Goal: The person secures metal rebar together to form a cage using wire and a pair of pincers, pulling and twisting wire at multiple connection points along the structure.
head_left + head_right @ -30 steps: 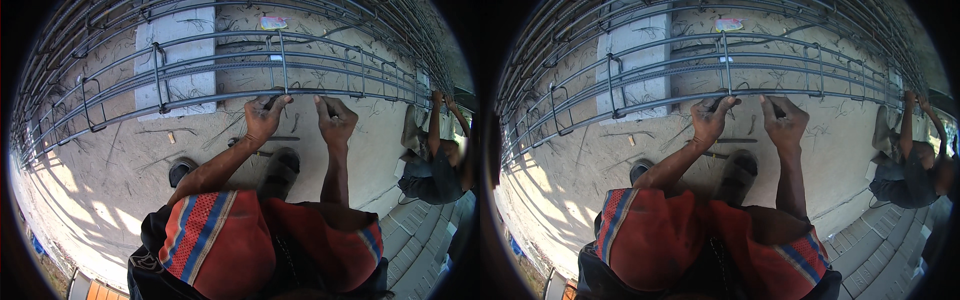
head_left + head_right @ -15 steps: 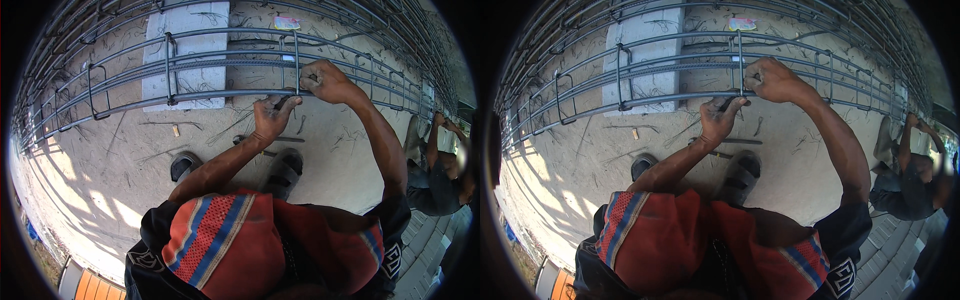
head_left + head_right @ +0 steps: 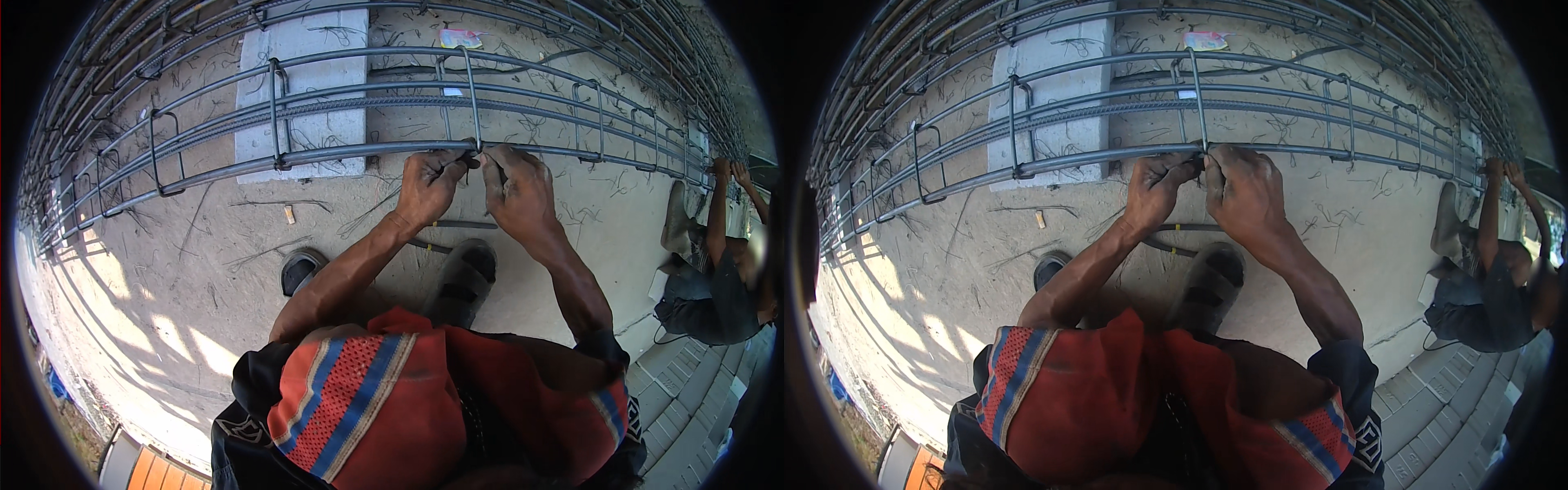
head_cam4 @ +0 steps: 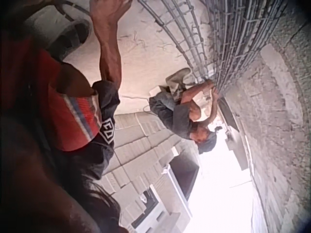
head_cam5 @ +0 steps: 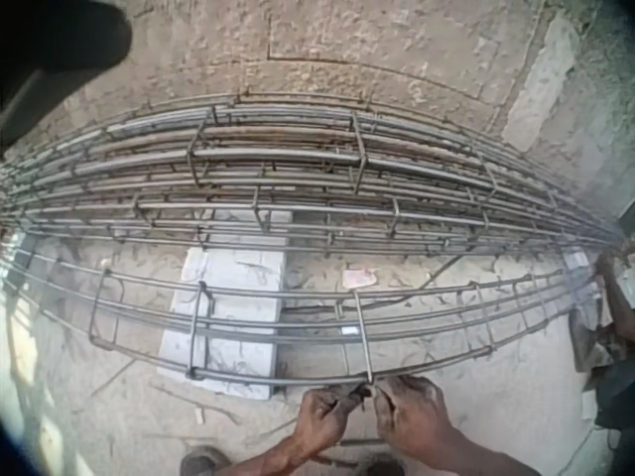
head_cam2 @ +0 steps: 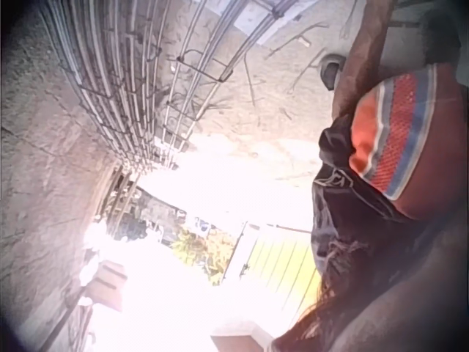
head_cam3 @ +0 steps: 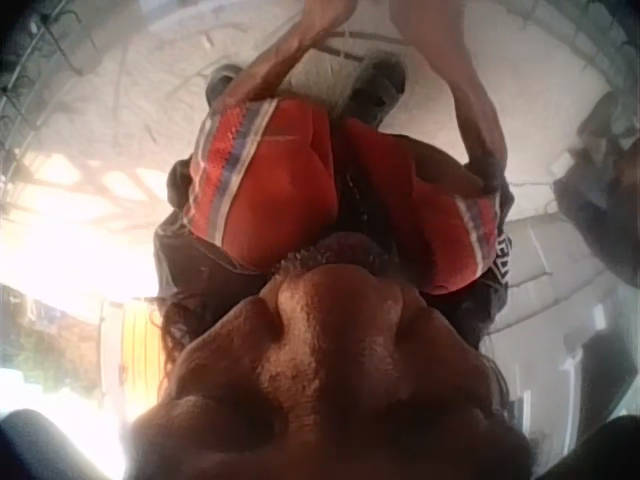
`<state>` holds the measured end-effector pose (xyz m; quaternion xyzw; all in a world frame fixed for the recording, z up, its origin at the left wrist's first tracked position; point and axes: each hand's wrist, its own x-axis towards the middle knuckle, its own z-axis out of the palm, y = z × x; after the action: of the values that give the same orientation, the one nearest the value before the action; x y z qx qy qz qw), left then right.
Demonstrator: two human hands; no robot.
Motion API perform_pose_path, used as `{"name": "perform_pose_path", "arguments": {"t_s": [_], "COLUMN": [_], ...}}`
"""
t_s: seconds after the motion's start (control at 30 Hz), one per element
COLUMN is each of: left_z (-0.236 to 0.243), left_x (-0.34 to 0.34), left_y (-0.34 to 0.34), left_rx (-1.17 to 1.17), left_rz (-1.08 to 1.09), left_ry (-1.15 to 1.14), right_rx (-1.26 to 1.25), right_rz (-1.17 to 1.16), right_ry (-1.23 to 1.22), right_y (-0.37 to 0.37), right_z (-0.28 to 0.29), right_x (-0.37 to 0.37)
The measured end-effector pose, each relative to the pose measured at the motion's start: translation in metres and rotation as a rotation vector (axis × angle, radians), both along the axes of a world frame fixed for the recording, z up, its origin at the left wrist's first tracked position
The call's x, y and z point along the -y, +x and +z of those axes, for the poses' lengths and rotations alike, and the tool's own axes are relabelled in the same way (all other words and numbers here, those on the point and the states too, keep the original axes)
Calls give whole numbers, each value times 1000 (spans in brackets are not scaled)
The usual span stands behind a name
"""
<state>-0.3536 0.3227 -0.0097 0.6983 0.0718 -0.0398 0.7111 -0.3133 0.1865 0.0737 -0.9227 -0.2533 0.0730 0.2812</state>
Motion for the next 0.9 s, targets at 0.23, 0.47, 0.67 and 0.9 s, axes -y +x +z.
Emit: {"name": "perform_pose_path", "arguments": {"t_s": [0.23,0.47,0.67,0.9], "left_z": [-2,25,37,66], "left_x": [-7,6,4,-25], "left_y": [0,-9,-11,18], "left_rx": [-81,-161,-312,-495], "left_rz": [-99,48,160,-207], "left_ry": [-138,21,-156,-138], "right_rx": [237,3,-2,95], "right_rz": [163,5,-30,-30], "right_ry": [-57,74,219,158], "right_y": [0,-5,0,-11], "right_z": [-1,3,1,-10], "right_x": [12,6,15,13]}}
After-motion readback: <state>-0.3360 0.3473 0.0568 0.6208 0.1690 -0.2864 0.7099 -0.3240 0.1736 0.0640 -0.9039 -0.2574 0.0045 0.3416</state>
